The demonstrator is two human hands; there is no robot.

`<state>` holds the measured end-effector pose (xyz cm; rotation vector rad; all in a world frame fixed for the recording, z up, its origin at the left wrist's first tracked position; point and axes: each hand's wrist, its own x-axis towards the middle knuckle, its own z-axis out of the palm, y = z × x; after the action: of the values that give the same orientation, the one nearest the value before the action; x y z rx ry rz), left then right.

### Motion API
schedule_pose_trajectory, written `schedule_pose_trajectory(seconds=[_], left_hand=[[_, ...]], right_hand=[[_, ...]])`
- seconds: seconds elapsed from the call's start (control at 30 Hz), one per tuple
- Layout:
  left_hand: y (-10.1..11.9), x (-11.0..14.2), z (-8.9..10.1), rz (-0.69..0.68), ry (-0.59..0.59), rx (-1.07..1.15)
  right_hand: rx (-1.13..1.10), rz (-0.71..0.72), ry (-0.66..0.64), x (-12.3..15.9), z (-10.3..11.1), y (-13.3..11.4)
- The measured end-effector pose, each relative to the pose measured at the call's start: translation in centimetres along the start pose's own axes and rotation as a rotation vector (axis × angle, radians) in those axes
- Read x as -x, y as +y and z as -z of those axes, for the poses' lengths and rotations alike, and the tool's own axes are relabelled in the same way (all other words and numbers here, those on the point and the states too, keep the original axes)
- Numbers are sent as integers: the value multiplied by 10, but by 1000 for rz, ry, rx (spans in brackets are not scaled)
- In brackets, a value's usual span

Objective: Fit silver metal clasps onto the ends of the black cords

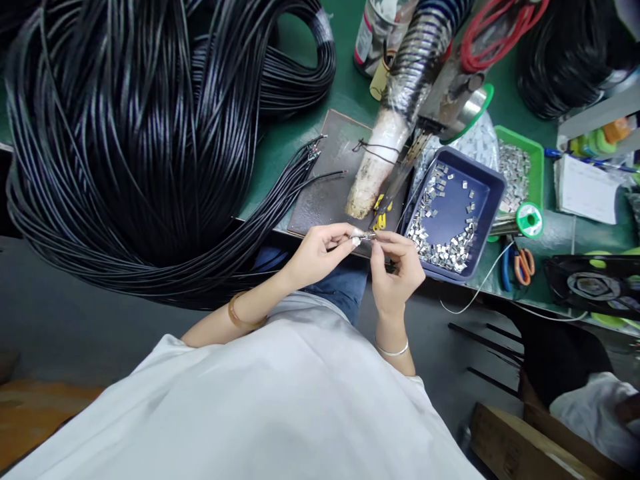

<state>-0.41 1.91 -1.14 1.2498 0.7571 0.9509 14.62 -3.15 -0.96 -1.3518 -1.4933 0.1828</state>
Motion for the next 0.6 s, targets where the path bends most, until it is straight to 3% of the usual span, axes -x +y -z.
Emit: schedule_pose_trajectory(seconds=[0.13, 0.27, 0.6], left_hand=[[-1, 2, -2, 24, 5, -10], [1, 6, -4, 17, 9, -5], [-2, 14, -5, -121, 20, -206]], right_hand=[[143, 12, 11, 3, 9, -1], [314, 116, -217, -2, 12, -8], [285, 22, -262, -1, 10, -14]])
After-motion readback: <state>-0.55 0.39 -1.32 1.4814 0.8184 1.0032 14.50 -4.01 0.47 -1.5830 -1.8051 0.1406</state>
